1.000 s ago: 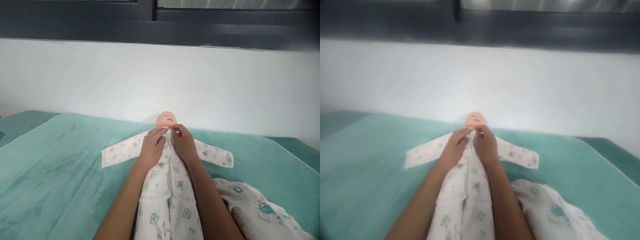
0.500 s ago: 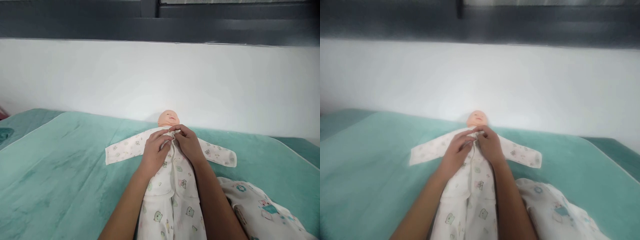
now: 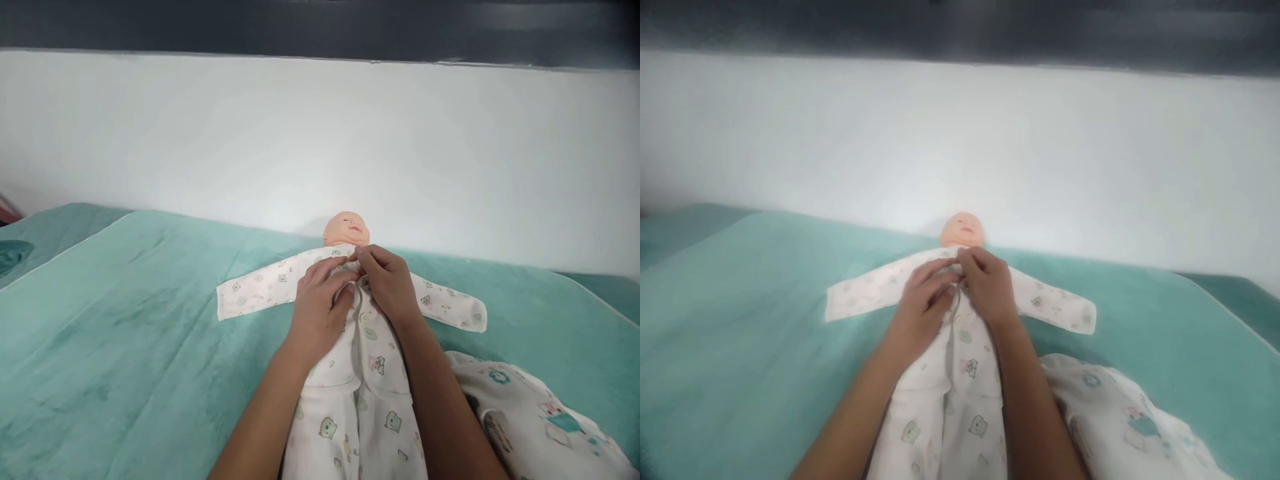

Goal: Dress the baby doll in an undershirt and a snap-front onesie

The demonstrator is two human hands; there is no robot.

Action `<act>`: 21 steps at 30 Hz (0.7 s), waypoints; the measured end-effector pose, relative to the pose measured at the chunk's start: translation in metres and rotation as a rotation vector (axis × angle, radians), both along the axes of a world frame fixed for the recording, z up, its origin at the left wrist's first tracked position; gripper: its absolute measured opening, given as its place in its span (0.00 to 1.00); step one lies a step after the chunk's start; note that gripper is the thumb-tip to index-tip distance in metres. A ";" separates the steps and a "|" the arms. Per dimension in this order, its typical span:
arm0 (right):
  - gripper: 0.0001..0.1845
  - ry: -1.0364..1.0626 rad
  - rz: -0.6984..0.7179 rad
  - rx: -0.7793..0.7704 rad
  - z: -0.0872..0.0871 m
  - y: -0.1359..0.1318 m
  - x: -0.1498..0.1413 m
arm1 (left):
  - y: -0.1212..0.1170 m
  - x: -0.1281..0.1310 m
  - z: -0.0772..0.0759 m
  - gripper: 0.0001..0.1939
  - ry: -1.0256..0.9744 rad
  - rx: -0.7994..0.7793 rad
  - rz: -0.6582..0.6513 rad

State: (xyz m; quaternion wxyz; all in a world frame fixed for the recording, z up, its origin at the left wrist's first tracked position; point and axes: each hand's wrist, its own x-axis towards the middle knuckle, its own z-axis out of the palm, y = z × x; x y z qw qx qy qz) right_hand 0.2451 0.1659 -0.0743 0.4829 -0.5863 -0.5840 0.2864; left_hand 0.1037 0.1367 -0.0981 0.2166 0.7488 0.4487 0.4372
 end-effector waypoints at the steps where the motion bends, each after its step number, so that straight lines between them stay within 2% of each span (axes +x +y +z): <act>1: 0.19 0.003 -0.004 0.006 0.000 0.000 0.000 | 0.000 0.000 0.001 0.13 0.004 -0.003 0.001; 10: 0.15 0.143 -0.031 0.019 0.002 -0.001 -0.001 | 0.002 0.000 0.005 0.12 -0.014 -0.039 0.017; 14: 0.12 0.191 -0.056 0.007 0.002 0.000 -0.001 | 0.003 0.001 0.003 0.10 -0.090 -0.002 0.020; 21: 0.12 0.229 -0.054 -0.010 -0.001 -0.001 0.000 | 0.006 0.000 -0.001 0.10 -0.208 0.069 0.006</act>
